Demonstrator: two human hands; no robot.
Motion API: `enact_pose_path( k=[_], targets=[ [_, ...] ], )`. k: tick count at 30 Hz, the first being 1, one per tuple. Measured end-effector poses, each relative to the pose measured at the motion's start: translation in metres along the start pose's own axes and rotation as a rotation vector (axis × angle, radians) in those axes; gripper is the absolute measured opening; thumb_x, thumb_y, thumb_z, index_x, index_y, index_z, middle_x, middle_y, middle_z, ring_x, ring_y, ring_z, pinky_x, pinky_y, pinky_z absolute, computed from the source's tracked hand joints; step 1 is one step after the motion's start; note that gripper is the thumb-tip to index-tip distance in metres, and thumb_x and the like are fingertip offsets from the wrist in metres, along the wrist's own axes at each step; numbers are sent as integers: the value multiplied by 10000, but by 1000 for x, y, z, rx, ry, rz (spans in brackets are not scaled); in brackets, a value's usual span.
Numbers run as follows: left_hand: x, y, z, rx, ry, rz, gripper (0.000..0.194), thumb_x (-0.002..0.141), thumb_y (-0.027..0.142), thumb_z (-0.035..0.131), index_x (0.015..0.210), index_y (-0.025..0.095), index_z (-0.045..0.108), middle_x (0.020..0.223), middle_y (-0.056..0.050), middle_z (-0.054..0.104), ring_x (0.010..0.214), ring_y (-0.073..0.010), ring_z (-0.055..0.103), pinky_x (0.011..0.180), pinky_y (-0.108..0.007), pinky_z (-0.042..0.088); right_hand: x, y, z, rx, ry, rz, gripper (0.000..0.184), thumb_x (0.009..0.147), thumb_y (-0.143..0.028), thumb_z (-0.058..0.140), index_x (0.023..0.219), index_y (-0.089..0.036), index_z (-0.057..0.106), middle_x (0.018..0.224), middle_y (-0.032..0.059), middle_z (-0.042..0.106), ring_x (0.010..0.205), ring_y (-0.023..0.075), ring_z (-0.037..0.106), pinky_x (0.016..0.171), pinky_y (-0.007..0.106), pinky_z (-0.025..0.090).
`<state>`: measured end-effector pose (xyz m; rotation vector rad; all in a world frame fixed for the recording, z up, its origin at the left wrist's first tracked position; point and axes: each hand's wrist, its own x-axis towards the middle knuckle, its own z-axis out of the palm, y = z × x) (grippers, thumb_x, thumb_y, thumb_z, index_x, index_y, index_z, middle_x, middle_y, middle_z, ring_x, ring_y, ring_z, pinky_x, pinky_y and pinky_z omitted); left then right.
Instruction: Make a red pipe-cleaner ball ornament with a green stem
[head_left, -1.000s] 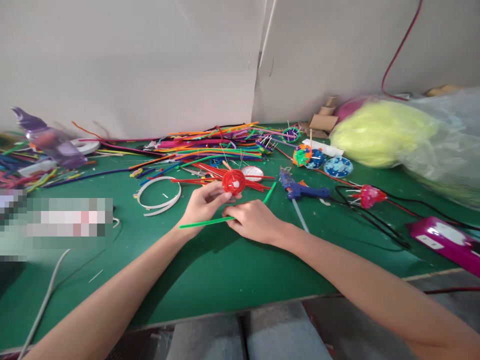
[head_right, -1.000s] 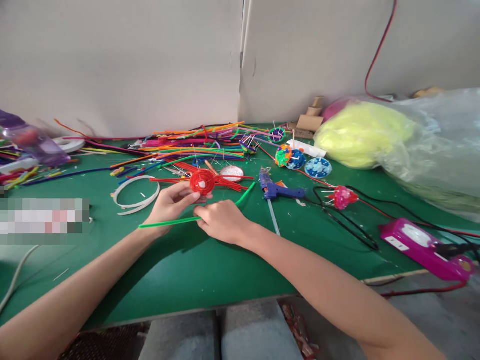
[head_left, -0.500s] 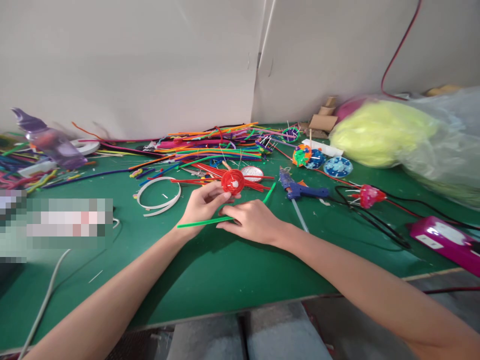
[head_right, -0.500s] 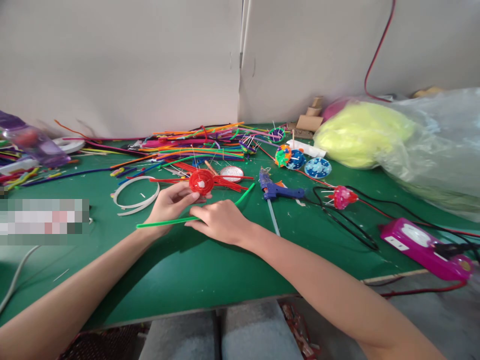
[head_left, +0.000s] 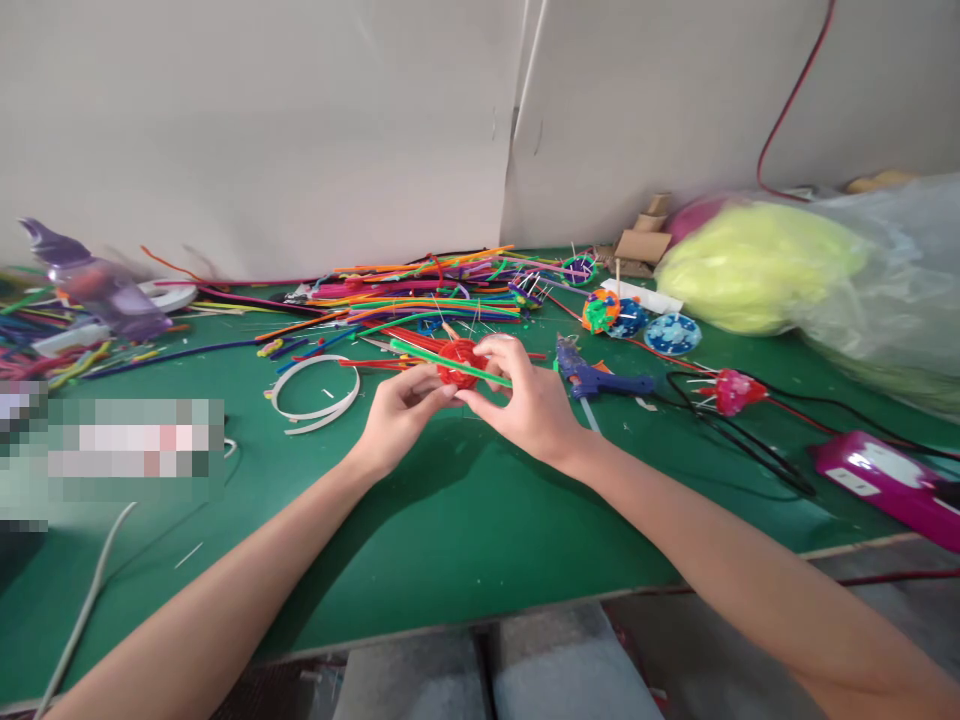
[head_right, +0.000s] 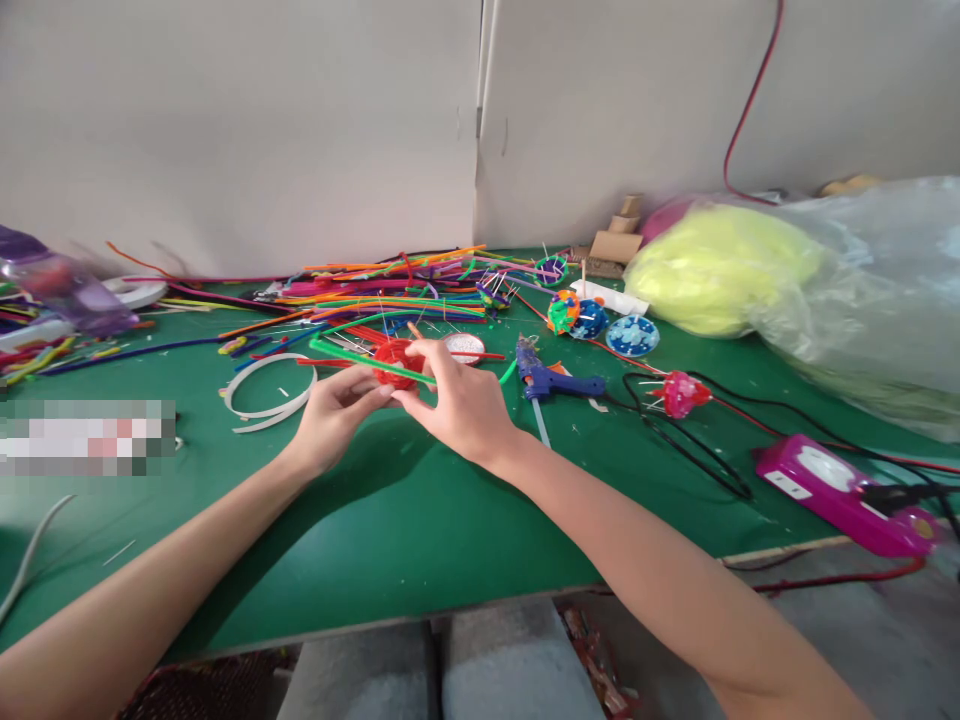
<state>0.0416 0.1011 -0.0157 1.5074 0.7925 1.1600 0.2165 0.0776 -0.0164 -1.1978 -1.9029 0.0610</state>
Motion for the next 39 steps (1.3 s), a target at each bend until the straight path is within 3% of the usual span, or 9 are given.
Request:
enact_pose_path(
  k=[2,5,14,25,27,32,39],
  targets=[
    [-1,0,0,-46,-21,-1,278,723,359,756,914,160,716,906,-69,757,824,-229,718,801,-365,578,2,4,-1,-12,-46,2,500,848,-379,607,1287,-200,447,1149,95,657,814,176,681,633,269,524],
    [-2,-1,-1,-62,-32,-18,301,725,353,757,952,159,724,928,-76,757,827,-236,719,799,-373,582,3,7,-2,-31,-103,-11,545,847,-366,610,1344,-225,436,1279,91,609,794,170,688,660,287,547],
    [-1,-5,-5,-58,-56,3,292,776,351,713,1001,166,735,1017,-76,743,856,-224,708,774,-354,597,3,7,-3,57,-81,11,489,830,-359,649,1282,-224,518,1163,52,679,729,140,669,656,266,539],
    [0,-3,-3,-59,-49,-4,311,750,375,735,979,163,743,969,-76,751,824,-229,712,783,-380,591,3,6,-4,104,-75,36,522,818,-388,660,1279,-211,492,1107,62,682,739,145,668,641,261,520],
    [1,-2,-3,-69,-25,-6,316,744,373,739,970,152,735,966,-82,751,848,-242,714,782,-381,592,4,6,-6,115,-54,38,551,823,-443,647,1282,-192,477,995,50,700,720,151,667,611,255,513],
    [4,-3,-5,-130,39,1,285,770,343,722,985,156,706,977,-80,751,924,-258,711,819,-365,573,7,9,-12,95,129,-114,264,971,-359,440,1097,-201,611,978,52,728,842,169,692,686,265,520],
    [5,-1,-5,-209,61,-29,262,780,308,719,991,155,697,975,-77,748,885,-244,724,790,-332,569,10,11,-15,70,227,-231,256,985,-214,414,1130,-193,624,948,44,735,802,142,688,655,255,521]
  ],
)
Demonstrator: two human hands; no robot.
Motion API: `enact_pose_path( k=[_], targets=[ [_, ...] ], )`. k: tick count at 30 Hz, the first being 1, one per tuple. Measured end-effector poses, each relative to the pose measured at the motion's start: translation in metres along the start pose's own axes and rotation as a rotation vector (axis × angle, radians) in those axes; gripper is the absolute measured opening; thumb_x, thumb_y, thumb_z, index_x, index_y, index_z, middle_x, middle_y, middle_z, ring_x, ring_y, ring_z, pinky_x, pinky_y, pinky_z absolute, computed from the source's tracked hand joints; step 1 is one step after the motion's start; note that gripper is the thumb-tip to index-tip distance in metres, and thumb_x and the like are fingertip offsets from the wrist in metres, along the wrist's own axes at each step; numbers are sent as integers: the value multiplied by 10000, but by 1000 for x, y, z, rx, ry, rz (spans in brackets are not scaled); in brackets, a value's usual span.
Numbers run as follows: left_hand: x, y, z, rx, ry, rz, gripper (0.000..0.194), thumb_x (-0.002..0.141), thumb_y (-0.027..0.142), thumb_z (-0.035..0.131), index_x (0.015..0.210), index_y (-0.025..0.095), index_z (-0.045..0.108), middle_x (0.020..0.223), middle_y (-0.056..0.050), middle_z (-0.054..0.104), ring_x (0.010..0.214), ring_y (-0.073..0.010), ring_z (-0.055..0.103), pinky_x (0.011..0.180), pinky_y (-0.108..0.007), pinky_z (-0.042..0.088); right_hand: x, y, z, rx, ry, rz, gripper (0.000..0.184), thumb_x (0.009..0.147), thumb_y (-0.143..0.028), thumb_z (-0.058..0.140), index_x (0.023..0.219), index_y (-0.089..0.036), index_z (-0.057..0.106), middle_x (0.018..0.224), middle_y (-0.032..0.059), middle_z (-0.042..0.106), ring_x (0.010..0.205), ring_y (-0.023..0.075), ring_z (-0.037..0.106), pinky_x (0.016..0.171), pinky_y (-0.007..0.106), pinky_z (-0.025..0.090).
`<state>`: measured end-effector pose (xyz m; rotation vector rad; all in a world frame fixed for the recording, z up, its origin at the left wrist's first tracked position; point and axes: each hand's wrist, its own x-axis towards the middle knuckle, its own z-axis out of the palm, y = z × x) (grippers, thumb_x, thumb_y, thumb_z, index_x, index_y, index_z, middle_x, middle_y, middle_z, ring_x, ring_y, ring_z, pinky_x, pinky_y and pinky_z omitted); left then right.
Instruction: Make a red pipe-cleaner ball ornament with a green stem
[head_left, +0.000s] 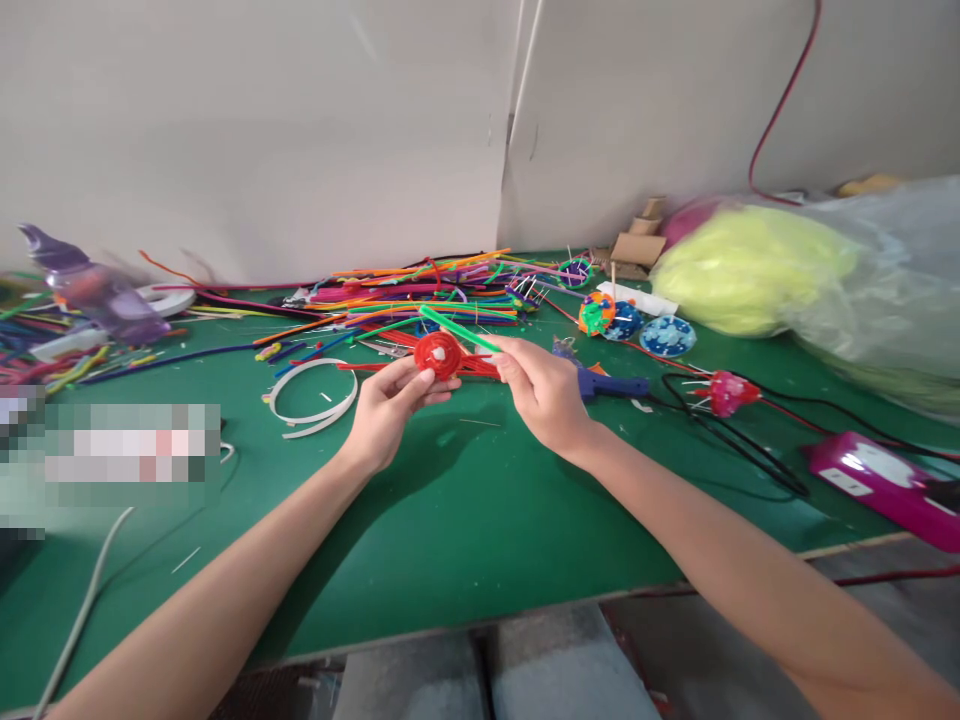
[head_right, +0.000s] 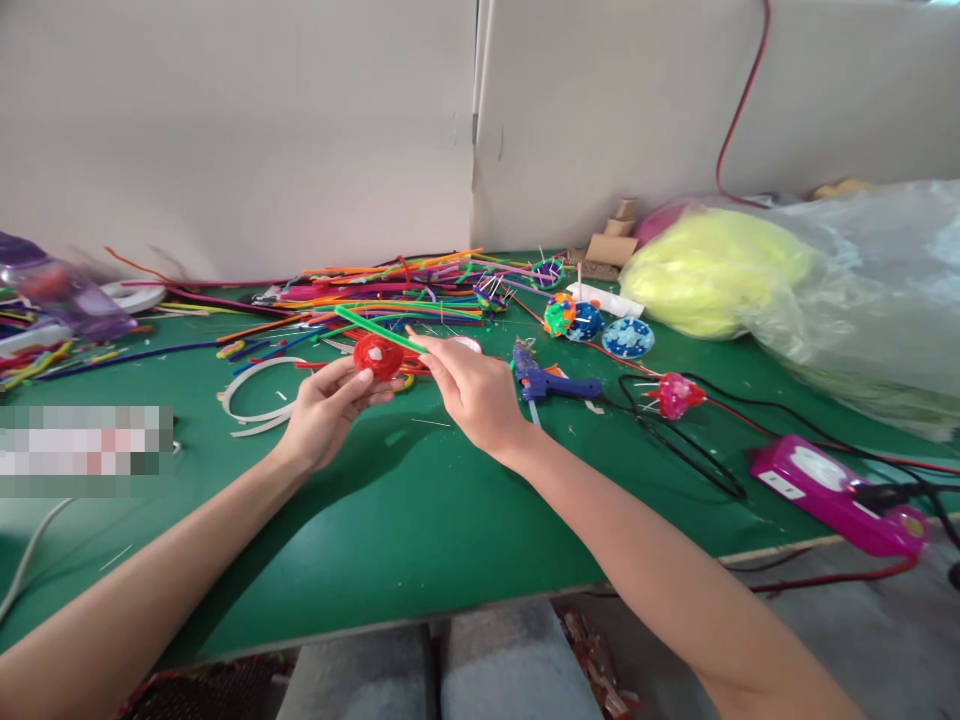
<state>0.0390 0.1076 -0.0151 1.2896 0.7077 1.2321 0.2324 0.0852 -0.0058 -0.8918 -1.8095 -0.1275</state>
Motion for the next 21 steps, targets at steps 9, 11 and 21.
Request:
enact_pose_path(
  k=[9,11,21],
  targets=[
    [0,-3,-2,78,-2,-12,325,790,321,710,1060,147,666,909,-82,754,835,-229,729,729,-298,568,5,2,-1,-55,86,-120,301,965,-120,394,1119,-212,636,898,66,664,855,176,627,756,333,520],
    [0,-2,-2,93,-15,-4,310,789,321,710,1044,149,673,947,-85,753,846,-231,728,736,-299,567,5,2,-3,-40,78,-120,368,965,-96,367,1211,-241,598,921,54,667,863,164,628,764,324,518],
    [0,-1,-2,74,21,-13,312,762,324,735,1025,160,695,922,-77,761,854,-240,729,732,-299,561,7,2,-5,-32,94,-130,230,871,-60,477,930,-208,644,879,65,663,859,181,612,763,336,519]
  ],
)
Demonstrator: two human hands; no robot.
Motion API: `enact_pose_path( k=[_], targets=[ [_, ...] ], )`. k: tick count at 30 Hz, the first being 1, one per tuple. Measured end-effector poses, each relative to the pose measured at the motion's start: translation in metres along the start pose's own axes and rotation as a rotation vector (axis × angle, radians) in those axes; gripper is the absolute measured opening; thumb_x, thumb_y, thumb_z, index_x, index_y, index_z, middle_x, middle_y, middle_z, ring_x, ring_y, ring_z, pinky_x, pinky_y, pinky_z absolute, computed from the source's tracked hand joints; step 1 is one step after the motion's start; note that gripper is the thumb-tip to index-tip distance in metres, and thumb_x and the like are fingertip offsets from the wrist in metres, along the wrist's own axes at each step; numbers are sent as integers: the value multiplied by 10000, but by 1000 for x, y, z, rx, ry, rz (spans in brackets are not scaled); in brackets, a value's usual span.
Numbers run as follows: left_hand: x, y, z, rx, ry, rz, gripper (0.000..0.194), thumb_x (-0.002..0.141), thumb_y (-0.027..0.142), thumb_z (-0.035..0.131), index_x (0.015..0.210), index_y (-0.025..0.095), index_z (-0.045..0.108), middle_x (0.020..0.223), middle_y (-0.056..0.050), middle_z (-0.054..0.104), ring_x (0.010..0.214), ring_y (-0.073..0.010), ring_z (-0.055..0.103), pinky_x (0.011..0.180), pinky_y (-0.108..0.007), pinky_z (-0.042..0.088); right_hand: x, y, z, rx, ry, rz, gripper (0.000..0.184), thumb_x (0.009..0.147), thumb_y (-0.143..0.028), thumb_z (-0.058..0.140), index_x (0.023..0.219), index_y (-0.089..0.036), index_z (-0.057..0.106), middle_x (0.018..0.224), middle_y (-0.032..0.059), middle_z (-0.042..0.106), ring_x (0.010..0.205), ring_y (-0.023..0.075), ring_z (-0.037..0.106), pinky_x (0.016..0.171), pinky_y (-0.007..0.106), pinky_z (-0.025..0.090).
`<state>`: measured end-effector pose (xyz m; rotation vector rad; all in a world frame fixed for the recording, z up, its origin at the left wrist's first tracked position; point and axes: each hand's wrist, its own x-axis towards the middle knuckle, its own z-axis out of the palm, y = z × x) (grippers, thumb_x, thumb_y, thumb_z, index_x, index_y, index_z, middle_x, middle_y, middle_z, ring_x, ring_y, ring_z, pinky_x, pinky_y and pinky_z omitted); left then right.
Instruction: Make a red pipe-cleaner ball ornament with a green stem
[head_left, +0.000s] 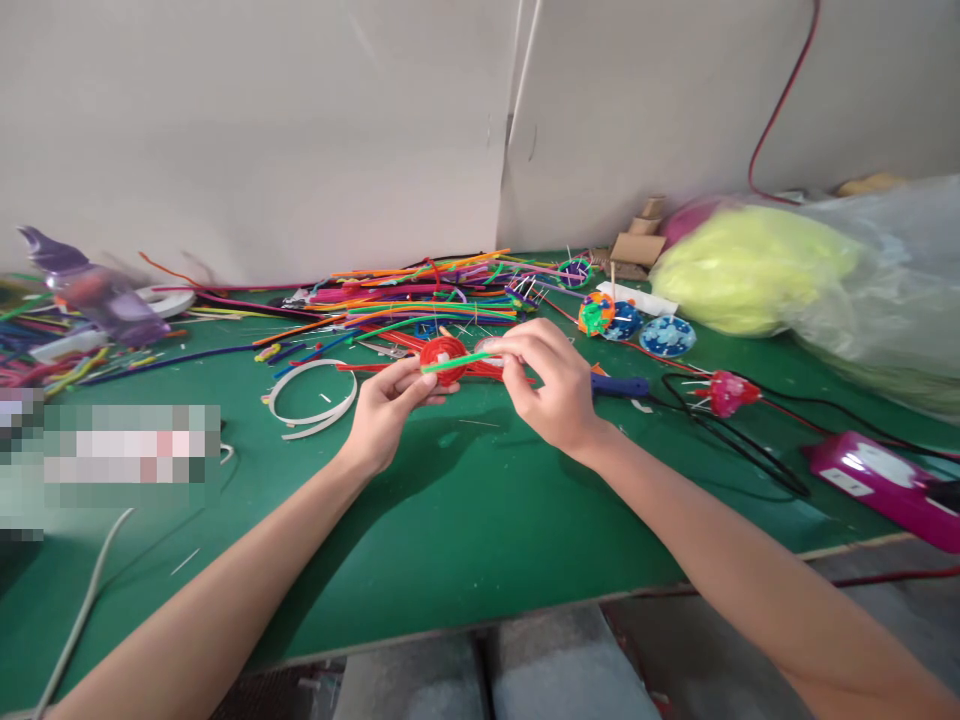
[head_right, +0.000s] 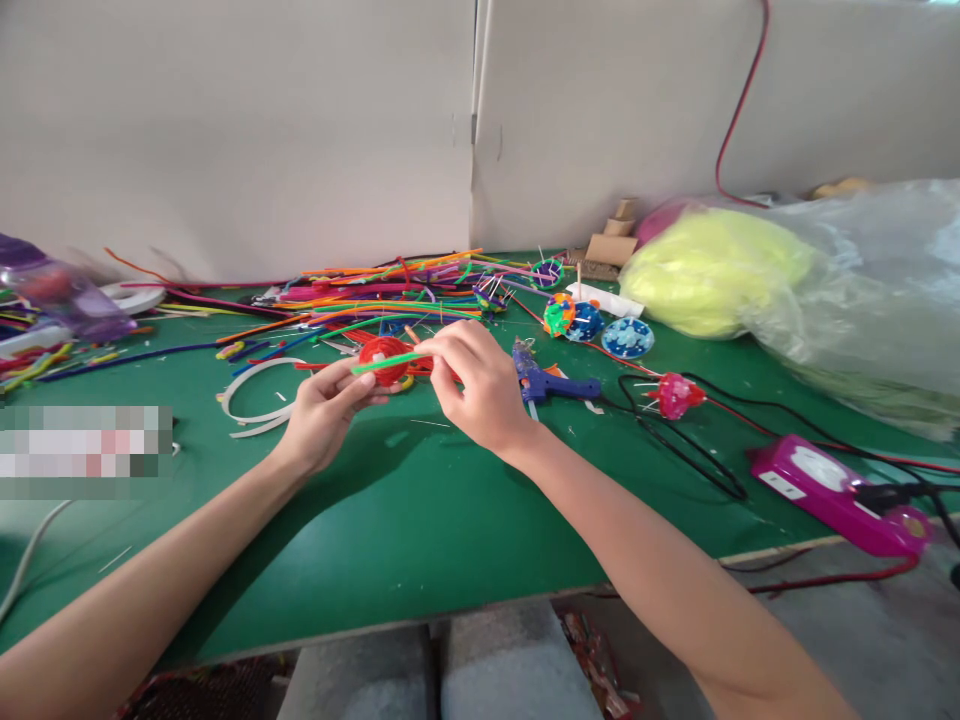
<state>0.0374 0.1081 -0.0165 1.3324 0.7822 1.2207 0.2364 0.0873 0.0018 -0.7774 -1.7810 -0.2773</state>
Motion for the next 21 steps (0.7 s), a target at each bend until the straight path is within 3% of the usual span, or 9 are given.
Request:
enact_pose_path(
  k=[3,10,16,21],
  targets=[
    [1,0,0,-63,20,-15,304,754,321,743,1005,156,702,928,-83,758,841,-235,732,716,-287,565,-1,1,0,-35,-4,25,135,858,-104,537,893,-200,627,850,55,667,808,170,622,711,302,512],
    [4,3,-1,-174,81,-38,290,724,289,765,974,156,703,928,-70,753,814,-200,735,696,-240,567,0,3,-4,-60,-6,45,105,823,-116,524,817,-204,581,725,1,618,629,124,572,580,250,442],
    [5,7,-1,-282,120,-125,245,718,228,752,948,161,698,882,-33,754,767,-146,729,672,-191,565,1,4,-4,-75,-16,72,92,811,-135,504,780,-207,553,706,-7,600,571,113,523,548,250,413],
    [5,7,-2,-285,132,-158,207,735,203,723,934,167,680,878,-34,752,781,-160,733,672,-206,565,0,4,-3,-69,0,85,102,814,-131,496,775,-214,539,712,0,610,586,121,539,563,262,421]
  ],
)
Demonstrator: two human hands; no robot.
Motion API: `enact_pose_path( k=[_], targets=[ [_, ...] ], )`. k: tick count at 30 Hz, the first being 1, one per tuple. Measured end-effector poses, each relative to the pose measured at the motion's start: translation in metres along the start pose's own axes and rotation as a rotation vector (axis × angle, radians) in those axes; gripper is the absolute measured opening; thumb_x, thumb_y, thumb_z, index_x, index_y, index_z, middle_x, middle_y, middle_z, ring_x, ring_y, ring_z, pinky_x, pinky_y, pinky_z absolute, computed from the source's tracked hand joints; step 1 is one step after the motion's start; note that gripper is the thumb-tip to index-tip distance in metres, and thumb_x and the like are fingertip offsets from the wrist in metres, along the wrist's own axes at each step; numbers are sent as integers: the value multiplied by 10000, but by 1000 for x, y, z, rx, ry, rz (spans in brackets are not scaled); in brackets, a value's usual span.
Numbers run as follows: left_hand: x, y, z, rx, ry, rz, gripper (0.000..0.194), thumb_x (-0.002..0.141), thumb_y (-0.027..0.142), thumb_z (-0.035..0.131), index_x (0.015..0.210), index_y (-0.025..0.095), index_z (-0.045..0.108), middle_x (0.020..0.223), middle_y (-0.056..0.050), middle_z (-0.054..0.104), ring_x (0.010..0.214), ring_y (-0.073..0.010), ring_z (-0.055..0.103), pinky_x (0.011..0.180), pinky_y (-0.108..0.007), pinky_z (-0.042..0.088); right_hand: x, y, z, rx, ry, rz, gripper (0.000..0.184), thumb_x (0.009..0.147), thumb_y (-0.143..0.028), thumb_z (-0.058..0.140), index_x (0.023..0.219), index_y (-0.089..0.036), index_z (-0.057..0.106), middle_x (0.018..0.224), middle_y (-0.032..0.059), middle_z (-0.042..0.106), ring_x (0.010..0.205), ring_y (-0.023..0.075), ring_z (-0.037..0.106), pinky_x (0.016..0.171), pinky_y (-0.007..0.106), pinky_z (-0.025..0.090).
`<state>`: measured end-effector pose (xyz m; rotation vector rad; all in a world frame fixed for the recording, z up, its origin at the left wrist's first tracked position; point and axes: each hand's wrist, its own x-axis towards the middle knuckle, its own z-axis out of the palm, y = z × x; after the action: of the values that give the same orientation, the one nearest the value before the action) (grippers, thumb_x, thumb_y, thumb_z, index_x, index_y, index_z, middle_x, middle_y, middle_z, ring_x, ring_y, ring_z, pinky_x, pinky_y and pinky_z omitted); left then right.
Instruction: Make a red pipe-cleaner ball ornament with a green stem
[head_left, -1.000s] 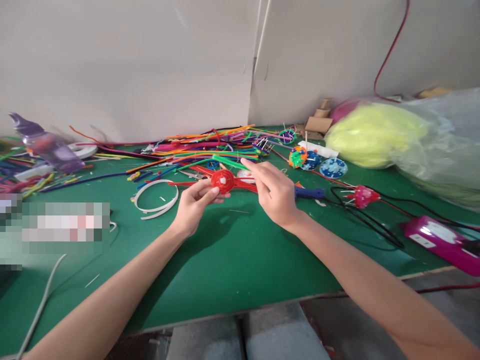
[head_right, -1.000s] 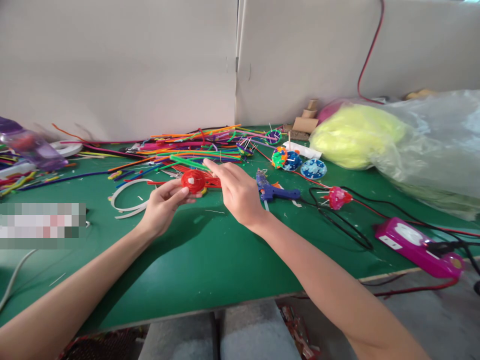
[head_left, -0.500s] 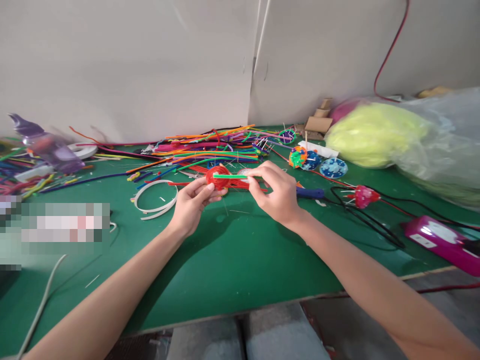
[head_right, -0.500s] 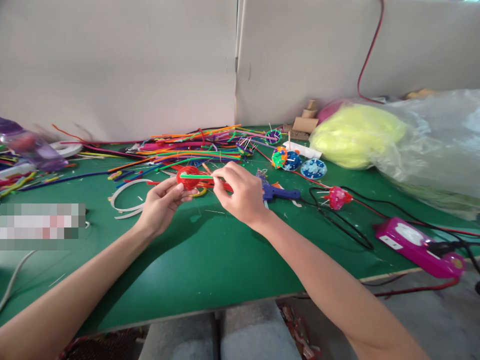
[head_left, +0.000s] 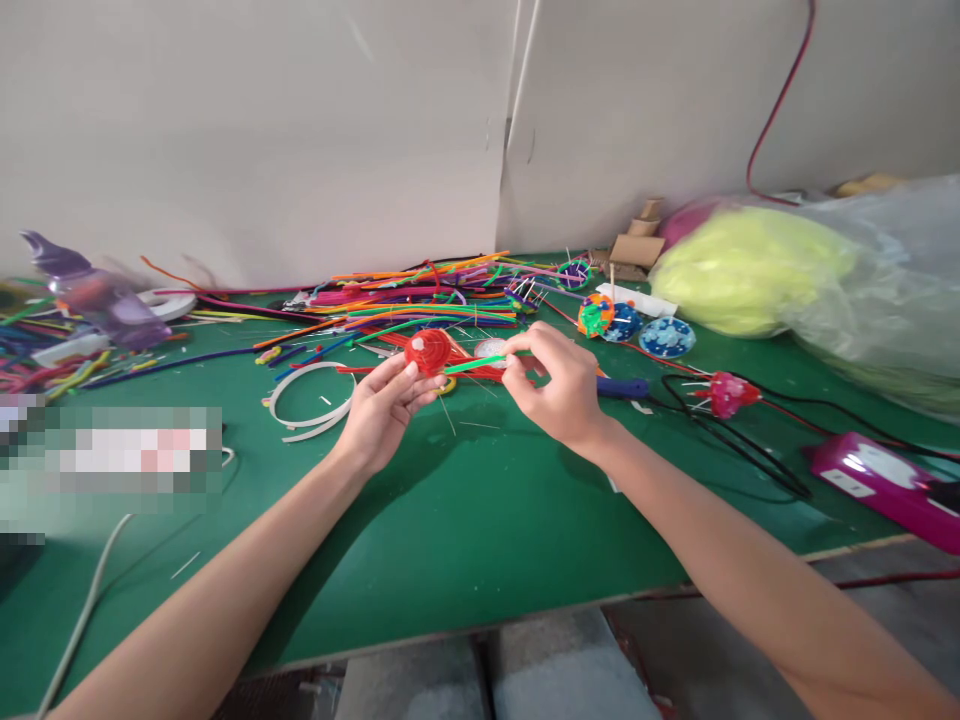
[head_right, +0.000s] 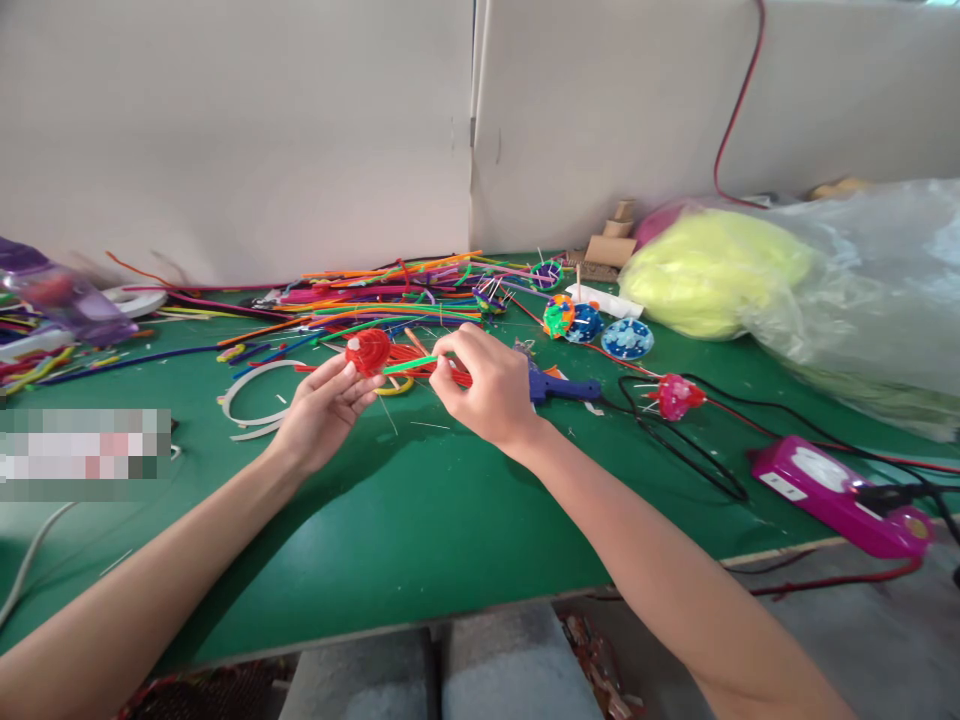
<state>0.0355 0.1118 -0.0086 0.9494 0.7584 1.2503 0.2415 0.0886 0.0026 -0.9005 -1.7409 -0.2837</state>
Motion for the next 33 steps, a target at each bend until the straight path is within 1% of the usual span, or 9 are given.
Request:
enact_pose_path(
  k=[11,16,19,23,27,30,33],
  targets=[
    [0,-2,-2,6,-37,-12,190,751,211,715,934,184,674,906,-31,751,811,-167,734,668,-205,563,-2,0,2,20,-27,0,92,826,-131,513,809,-213,551,749,6,634,608,123,553,567,259,427],
    [0,0,-1,-33,-19,-28,180,742,188,722,914,171,670,868,-25,751,765,-148,733,642,-185,558,-1,0,1,28,-13,10,97,819,-132,497,781,-213,534,720,-1,615,582,118,532,553,257,416],
    [0,1,-1,-31,-31,-33,179,755,192,711,928,165,674,861,-22,746,750,-137,729,621,-172,549,1,-1,0,15,22,51,101,811,-135,485,755,-212,519,697,-3,599,565,115,516,544,257,411],
    [-1,1,-1,-33,-49,-30,147,765,195,699,906,165,674,803,-7,729,720,-128,722,598,-167,538,2,0,0,10,55,107,99,804,-146,477,741,-212,516,696,-3,599,557,112,511,541,254,411],
    [0,0,-1,-21,-60,-42,147,773,190,683,917,170,669,800,-12,728,724,-124,720,594,-162,528,2,0,1,46,5,164,96,798,-156,478,732,-210,524,697,-2,604,562,116,504,537,255,408],
    [-1,1,-1,-13,-56,-54,182,770,188,682,950,169,665,789,-18,732,721,-130,723,590,-164,529,1,-2,3,112,-47,221,100,804,-161,483,732,-202,539,710,1,614,572,115,502,544,254,406],
    [-1,1,-1,-29,-56,-68,187,766,175,681,952,165,662,758,-16,731,703,-131,723,583,-164,532,2,-2,4,194,-75,300,103,808,-166,488,733,-194,553,707,-3,610,556,106,484,514,243,383]
  ],
)
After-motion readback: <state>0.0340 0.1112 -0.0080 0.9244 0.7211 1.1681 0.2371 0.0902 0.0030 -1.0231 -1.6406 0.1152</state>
